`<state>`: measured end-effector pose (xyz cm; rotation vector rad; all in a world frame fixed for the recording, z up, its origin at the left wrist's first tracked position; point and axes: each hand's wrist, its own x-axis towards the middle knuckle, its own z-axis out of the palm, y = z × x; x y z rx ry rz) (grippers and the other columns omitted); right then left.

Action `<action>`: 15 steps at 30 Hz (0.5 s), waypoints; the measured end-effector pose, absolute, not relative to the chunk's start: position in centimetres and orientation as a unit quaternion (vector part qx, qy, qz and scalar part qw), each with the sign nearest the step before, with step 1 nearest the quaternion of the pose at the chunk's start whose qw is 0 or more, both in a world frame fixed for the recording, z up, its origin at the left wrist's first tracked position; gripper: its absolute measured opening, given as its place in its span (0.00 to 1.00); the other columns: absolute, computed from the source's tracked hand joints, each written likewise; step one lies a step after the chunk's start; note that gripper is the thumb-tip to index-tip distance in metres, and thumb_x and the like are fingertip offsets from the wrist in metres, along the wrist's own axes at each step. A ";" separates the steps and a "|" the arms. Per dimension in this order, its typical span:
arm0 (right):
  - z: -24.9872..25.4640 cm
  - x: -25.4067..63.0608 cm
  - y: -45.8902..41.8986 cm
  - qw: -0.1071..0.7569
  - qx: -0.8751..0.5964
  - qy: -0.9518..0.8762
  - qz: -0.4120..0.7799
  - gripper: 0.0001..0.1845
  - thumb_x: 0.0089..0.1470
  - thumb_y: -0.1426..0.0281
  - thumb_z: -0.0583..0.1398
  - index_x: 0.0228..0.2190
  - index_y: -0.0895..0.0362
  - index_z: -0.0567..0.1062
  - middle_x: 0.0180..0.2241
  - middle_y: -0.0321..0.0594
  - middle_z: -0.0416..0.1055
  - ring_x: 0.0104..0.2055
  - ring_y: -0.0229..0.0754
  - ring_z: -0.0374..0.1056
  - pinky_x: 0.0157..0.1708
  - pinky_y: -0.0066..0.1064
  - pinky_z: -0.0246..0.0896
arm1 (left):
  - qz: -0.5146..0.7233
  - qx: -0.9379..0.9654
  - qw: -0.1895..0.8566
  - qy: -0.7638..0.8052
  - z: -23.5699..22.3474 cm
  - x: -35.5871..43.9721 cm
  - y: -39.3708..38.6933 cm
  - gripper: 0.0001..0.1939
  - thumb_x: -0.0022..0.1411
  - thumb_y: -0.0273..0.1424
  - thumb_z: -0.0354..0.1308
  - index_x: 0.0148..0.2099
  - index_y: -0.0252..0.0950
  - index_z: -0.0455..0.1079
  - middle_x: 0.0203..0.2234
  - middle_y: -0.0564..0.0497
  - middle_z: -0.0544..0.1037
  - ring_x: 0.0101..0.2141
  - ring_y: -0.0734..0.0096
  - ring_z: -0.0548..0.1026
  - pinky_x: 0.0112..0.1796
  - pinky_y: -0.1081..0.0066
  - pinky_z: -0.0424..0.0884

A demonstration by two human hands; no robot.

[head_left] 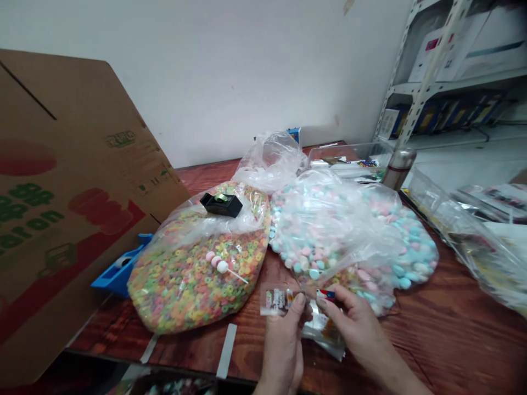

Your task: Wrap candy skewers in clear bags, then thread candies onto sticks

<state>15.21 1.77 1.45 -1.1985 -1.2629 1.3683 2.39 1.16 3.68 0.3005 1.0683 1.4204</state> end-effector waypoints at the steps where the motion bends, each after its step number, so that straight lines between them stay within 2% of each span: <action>1: 1.6 15.4 1.7 0.431 -0.498 -0.534 0.530 0.16 0.59 0.57 0.58 0.28 0.56 0.71 0.27 0.35 0.68 0.33 0.41 0.63 0.34 0.30 0.57 | 0.620 0.129 0.616 0.469 3.7 2.4 1.2 0.17 0.41 0.31 0.75 0.33 0.33 0.75 0.25 0.52 0.78 0.26 0.74 0.75 0.30 0.75 0.73; 6: 2.0 15.6 1.3 0.385 -0.540 -0.616 0.426 0.22 0.62 0.55 0.53 0.21 0.55 0.66 0.22 0.33 0.63 0.27 0.39 0.59 0.28 0.29 0.50 | 0.642 0.101 0.600 0.467 2.8 2.6 1.3 0.20 0.34 0.32 0.78 0.26 0.33 0.70 0.19 0.56 0.74 0.21 0.76 0.71 0.28 0.74 0.72; 10: 2.2 15.7 0.8 0.416 -0.543 -0.592 0.426 0.29 0.65 0.52 0.46 0.19 0.55 0.64 0.19 0.33 0.61 0.23 0.38 0.59 0.24 0.28 0.51 | 0.638 0.063 0.643 0.420 2.0 2.6 1.4 0.21 0.36 0.36 0.78 0.25 0.32 0.70 0.17 0.56 0.72 0.20 0.77 0.68 0.25 0.75 0.68; 11: 2.4 15.9 0.6 0.433 -0.540 -0.583 0.425 0.28 0.66 0.53 0.44 0.21 0.55 0.66 0.21 0.34 0.64 0.25 0.39 0.62 0.26 0.28 0.54 | 0.637 0.049 0.655 0.404 1.8 2.6 1.4 0.21 0.37 0.37 0.77 0.25 0.32 0.70 0.18 0.56 0.72 0.20 0.78 0.68 0.25 0.75 0.68; 13: 2.8 16.4 0.2 0.474 -0.529 -0.579 0.400 0.24 0.67 0.55 0.45 0.31 0.54 0.72 0.30 0.37 0.71 0.34 0.41 0.68 0.34 0.28 0.61 | 0.638 0.015 0.673 0.375 1.6 2.4 1.5 0.20 0.39 0.37 0.76 0.26 0.33 0.70 0.18 0.57 0.71 0.19 0.79 0.67 0.24 0.76 0.66; 15: 3.4 16.8 -0.2 0.511 -0.509 -0.599 0.349 0.18 0.66 0.57 0.48 0.43 0.51 0.72 0.40 0.38 0.72 0.44 0.43 0.69 0.43 0.29 0.62 | 0.641 -0.006 0.678 0.359 1.5 2.2 1.6 0.19 0.41 0.37 0.76 0.27 0.33 0.70 0.18 0.57 0.71 0.18 0.80 0.66 0.23 0.77 0.66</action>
